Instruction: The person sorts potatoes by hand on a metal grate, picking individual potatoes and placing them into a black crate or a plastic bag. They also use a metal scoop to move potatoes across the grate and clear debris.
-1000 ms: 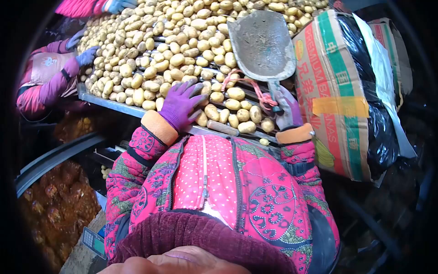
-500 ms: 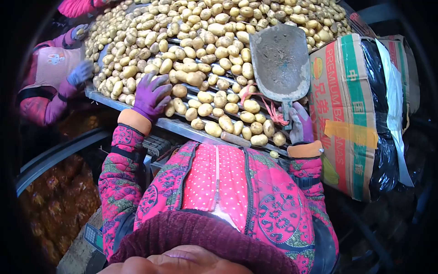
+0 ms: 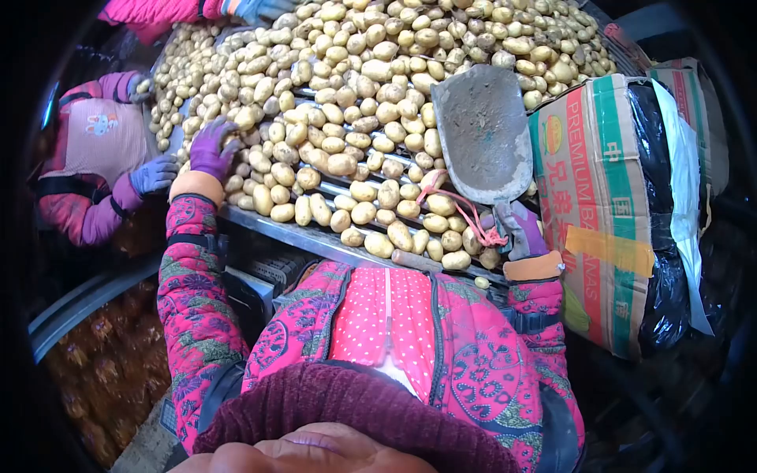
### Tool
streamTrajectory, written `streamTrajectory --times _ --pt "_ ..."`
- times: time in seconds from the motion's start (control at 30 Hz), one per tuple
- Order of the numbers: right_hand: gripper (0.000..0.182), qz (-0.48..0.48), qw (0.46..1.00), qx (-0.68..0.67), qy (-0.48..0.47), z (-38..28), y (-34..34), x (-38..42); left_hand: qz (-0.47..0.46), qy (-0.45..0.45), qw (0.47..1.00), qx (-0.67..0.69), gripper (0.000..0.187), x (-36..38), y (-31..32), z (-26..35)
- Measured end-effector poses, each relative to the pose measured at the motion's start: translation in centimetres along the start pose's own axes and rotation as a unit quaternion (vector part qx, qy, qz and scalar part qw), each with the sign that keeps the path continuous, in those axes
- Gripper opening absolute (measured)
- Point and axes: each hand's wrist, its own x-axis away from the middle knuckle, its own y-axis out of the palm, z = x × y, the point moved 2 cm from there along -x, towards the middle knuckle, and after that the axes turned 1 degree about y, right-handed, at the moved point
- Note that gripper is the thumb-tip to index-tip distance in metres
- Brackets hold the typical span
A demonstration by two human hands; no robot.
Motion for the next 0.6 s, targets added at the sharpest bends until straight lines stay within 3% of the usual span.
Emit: streamTrajectory --times 0.03,0.1,0.17,0.23,0.3,0.33,0.37,0.4,0.5,0.6 --pt "0.031 0.005 1.000 -0.001 -0.003 0.2 -0.2 0.0 0.012 -0.018 0.998 0.054 0.038 -0.3 0.9 -2.0" --pt "0.028 -0.051 0.999 0.018 0.002 1.7 -0.9 -0.1 -0.068 -0.101 0.992 0.038 0.041 -1.2 -0.3 -2.7" --pt "0.034 -0.049 0.998 0.045 -0.020 3.0 -1.2 -0.5 -0.209 -0.119 0.970 -0.022 0.049 -3.6 -1.6 -1.8" --pt "0.038 -0.078 0.990 0.113 0.011 1.9 -0.6 -0.2 -0.120 -0.055 0.988 -0.074 0.050 -5.2 -1.7 0.0" --pt "0.041 -0.056 0.990 0.127 -0.022 0.6 1.1 0.4 -0.016 0.014 0.997 -0.071 0.055 -6.4 -1.4 4.0" --pt "0.041 -0.050 0.996 0.040 -0.054 0.3 2.3 0.7 0.003 0.057 0.998 -0.037 0.055 -6.7 -1.7 6.4" --pt "0.043 -0.060 0.997 0.055 -0.008 0.1 1.9 0.3 0.025 0.101 0.995 -0.001 0.055 -7.1 -1.9 8.7" --pt "0.043 -0.070 0.995 0.061 -0.034 -1.4 2.4 0.2 0.045 0.126 0.989 0.059 0.054 -7.3 -1.6 10.8" --pt "0.042 -0.110 0.985 0.052 -0.121 -6.8 4.7 -1.8 0.041 0.159 0.976 0.145 0.054 -6.7 -0.4 16.5" --pt "0.035 -0.041 0.977 -0.037 -0.205 -10.3 6.0 -6.1 0.025 0.183 0.955 0.234 0.053 -5.2 0.1 20.5"
